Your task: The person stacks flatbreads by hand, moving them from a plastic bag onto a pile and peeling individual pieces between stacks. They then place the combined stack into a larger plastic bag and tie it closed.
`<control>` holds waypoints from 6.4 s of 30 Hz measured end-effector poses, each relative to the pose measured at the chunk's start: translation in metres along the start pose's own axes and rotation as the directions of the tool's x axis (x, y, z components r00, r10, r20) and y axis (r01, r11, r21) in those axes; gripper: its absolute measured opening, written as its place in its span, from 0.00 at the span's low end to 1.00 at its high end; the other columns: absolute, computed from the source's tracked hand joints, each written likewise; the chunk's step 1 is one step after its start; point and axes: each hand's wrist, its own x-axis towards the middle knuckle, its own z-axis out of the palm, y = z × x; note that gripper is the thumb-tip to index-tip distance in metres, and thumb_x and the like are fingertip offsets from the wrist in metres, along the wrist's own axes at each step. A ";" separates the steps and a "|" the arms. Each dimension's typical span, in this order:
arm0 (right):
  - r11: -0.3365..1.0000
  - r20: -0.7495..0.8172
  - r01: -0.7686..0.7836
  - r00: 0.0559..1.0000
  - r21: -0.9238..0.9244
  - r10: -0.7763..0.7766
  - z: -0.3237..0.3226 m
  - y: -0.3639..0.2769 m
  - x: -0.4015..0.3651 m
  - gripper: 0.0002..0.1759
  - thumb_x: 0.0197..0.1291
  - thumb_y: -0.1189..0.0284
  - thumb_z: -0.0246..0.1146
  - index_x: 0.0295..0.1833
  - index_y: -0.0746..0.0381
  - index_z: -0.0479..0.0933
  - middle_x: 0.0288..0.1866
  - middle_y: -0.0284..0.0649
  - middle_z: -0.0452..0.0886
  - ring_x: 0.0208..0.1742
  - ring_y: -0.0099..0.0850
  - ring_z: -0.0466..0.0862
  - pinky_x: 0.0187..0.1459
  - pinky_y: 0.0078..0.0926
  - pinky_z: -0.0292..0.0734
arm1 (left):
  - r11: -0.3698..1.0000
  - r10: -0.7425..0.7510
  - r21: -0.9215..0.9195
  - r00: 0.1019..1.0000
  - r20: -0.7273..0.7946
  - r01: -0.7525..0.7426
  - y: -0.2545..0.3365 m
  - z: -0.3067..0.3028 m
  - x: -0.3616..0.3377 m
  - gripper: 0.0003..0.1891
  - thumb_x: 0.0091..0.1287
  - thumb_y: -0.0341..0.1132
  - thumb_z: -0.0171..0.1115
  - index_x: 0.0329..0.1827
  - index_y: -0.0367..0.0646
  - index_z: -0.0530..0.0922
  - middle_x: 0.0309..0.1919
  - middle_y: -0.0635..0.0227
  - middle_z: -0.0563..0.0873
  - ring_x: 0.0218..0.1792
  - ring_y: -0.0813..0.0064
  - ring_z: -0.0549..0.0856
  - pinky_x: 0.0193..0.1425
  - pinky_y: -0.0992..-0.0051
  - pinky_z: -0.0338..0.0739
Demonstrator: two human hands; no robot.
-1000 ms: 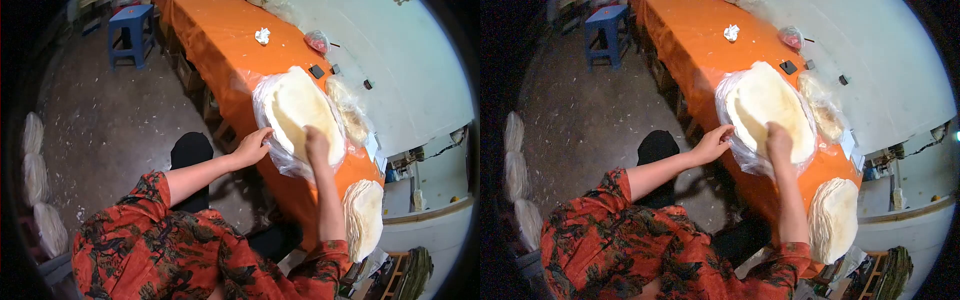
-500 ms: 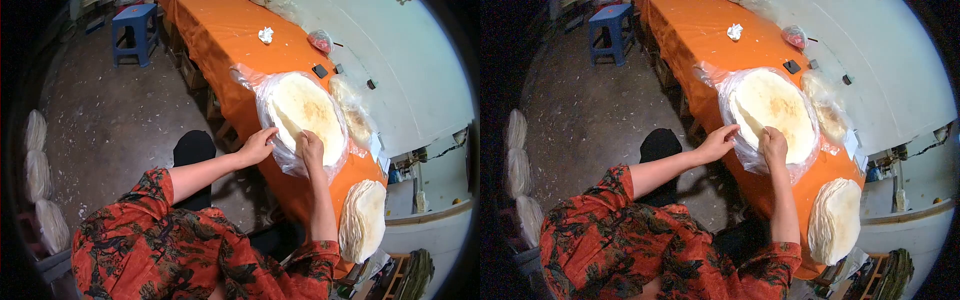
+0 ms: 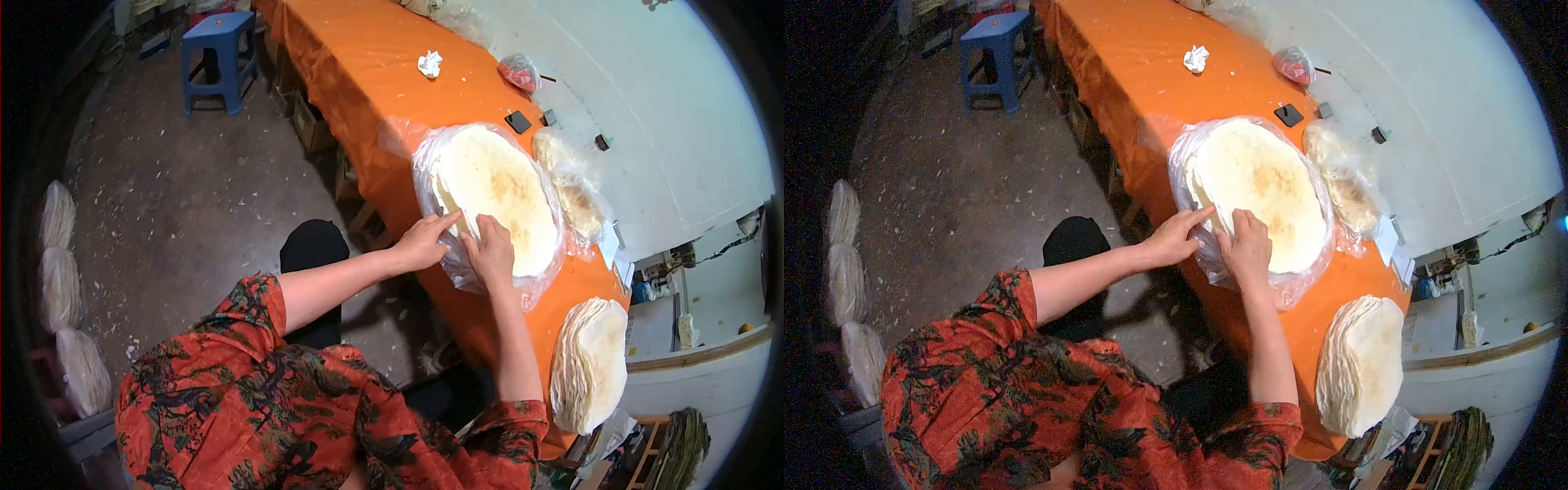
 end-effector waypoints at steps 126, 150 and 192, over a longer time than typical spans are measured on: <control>0.291 -0.461 -0.849 0.492 -0.441 0.738 -0.314 0.197 -0.342 0.35 0.60 0.59 0.61 0.70 0.57 0.60 0.74 0.46 0.57 0.75 0.46 0.54 0.68 0.53 0.53 | 0.455 0.781 0.243 0.515 0.354 -0.857 0.214 0.314 0.084 0.23 0.69 0.47 0.52 0.63 0.45 0.70 0.66 0.57 0.66 0.69 0.53 0.63 0.68 0.55 0.62; 0.915 -0.170 -0.224 0.941 0.337 0.293 -0.173 0.054 -0.171 0.05 0.61 0.79 0.60 0.40 0.70 0.79 0.36 0.40 0.82 0.39 0.27 0.81 0.44 0.23 0.76 | 0.836 0.468 0.404 0.867 -0.169 -0.372 0.066 0.024 -0.050 0.19 0.58 0.30 0.62 0.53 0.37 0.74 0.55 0.54 0.76 0.56 0.52 0.74 0.60 0.62 0.69; 0.973 0.108 0.146 0.980 0.181 -0.167 -0.031 0.042 -0.023 0.15 0.53 0.74 0.67 0.47 0.62 0.78 0.49 0.44 0.81 0.53 0.42 0.80 0.52 0.32 0.76 | 0.896 0.248 0.359 0.966 0.078 -0.259 0.018 0.019 -0.025 0.37 0.52 0.31 0.67 0.68 0.41 0.63 0.57 0.53 0.69 0.57 0.52 0.71 0.59 0.59 0.69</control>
